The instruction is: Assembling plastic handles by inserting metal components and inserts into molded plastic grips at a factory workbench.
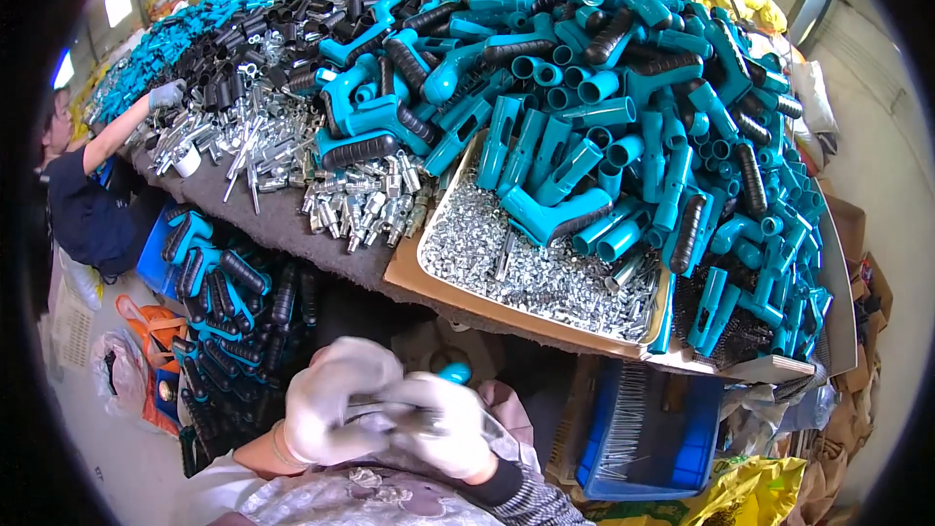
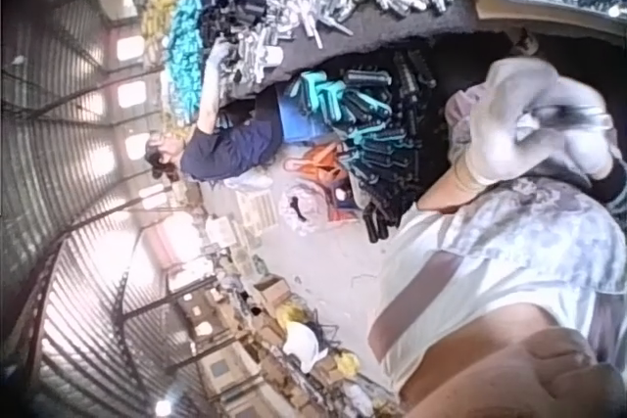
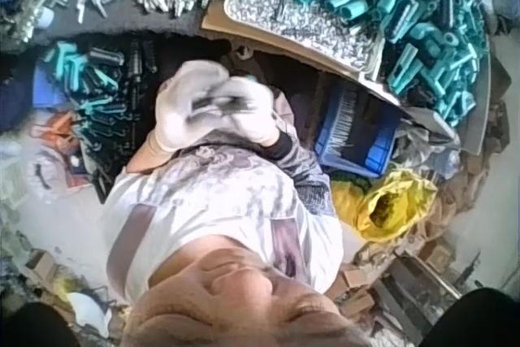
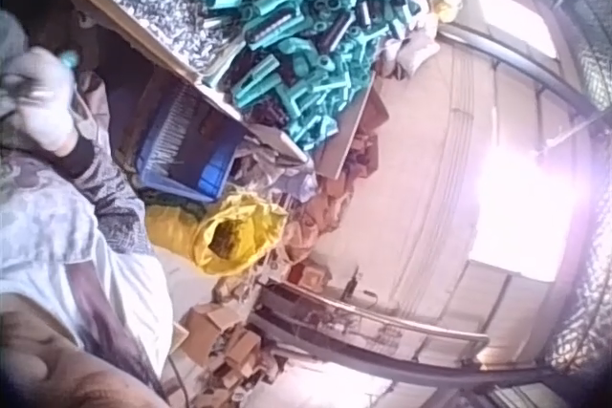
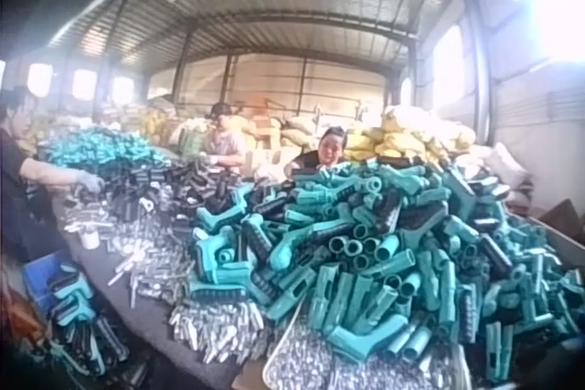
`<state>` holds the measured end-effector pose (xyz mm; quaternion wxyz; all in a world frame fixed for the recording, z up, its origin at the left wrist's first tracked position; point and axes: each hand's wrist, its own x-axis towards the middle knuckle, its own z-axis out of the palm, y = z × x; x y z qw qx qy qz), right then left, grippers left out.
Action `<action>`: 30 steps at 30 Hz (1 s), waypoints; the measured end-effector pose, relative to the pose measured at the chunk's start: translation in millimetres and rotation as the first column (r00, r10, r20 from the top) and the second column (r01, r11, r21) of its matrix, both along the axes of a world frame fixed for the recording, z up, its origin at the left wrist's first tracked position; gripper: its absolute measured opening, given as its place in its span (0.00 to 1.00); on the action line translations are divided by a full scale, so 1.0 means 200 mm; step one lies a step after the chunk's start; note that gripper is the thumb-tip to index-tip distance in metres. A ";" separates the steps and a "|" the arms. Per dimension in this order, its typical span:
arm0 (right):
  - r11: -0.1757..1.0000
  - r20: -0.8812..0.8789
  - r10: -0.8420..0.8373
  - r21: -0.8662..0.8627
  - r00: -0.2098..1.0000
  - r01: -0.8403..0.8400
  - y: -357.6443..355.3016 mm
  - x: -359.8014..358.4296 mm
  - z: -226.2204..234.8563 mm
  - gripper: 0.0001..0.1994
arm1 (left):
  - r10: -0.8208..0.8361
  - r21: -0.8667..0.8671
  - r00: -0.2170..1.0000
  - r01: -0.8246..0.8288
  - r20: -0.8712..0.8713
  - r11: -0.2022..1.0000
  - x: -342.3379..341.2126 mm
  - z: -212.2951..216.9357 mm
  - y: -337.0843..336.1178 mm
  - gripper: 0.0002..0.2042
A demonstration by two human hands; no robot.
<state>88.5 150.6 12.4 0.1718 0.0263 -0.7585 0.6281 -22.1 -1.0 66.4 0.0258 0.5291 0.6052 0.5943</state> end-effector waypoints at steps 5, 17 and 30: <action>0.110 0.074 -0.438 -0.985 0.896 0.135 0.19 0.05 -0.01 0.18 | -0.251 -0.612 0.963 0.258 0.099 0.747 -0.11 -0.42 -0.19 0.32; -0.084 0.640 -0.170 -0.767 0.749 0.636 0.48 -0.43 -1.65 0.18 | -0.068 -0.830 0.997 0.056 0.022 0.555 -0.09 -0.54 0.08 0.28; 0.515 0.559 -0.345 -0.559 0.754 0.650 0.71 -1.02 -1.58 0.17 | 0.005 -0.800 0.995 -0.083 -0.099 0.594 -0.05 -0.91 0.20 0.26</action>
